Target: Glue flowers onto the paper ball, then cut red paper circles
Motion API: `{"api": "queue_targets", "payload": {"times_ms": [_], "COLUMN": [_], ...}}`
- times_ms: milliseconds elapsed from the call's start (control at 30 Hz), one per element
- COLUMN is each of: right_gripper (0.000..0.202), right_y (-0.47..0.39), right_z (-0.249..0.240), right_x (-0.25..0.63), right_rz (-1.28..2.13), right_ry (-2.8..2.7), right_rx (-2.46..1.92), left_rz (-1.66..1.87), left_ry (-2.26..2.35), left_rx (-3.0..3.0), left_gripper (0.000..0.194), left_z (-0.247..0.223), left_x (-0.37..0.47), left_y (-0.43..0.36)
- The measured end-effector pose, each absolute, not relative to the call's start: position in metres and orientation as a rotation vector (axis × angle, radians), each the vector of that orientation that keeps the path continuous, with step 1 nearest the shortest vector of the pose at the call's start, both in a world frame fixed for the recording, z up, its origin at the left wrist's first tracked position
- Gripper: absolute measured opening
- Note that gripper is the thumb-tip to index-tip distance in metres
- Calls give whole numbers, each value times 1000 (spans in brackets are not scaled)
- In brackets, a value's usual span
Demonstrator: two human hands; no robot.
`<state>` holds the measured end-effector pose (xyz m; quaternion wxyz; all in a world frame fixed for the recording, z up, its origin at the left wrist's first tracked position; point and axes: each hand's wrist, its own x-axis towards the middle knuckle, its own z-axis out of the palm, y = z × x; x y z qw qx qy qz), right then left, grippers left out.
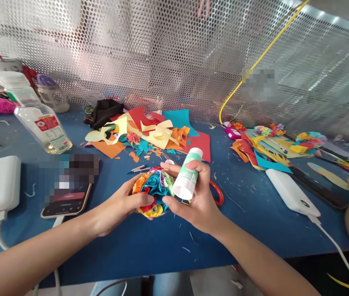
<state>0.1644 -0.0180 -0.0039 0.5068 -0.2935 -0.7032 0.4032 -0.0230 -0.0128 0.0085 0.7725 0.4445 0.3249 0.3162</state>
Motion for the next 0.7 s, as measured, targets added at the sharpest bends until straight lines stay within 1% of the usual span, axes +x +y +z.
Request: {"api": "queue_targets", "payload": {"times_ms": [300, 367, 467, 533, 600, 700], "right_gripper": [51, 48, 44, 44, 43, 44], "right_y": [-20, -20, -19, -18, -17, -14], "right_z": [-2, -2, -2, -3, -3, -4], "right_x": [168, 169, 171, 171, 172, 172], "right_rz": [978, 997, 1037, 1041, 1026, 987], "right_ry": [-1702, -1676, -1626, -1611, -1613, -1619], "right_rx": [-727, -740, -762, -788, -782, -690], "left_rz": [625, 601, 579, 565, 568, 632], "left_ry": [643, 639, 619, 640, 685, 696], "left_rx": [978, 1003, 1033, 1047, 1045, 967], "left_gripper": [44, 50, 70, 75, 68, 41], "left_z": [7, 9, 13, 16, 15, 13], "left_x": [-28, -28, -26, -24, -23, -25], "left_y": [-13, -13, -13, -13, -11, -9]}}
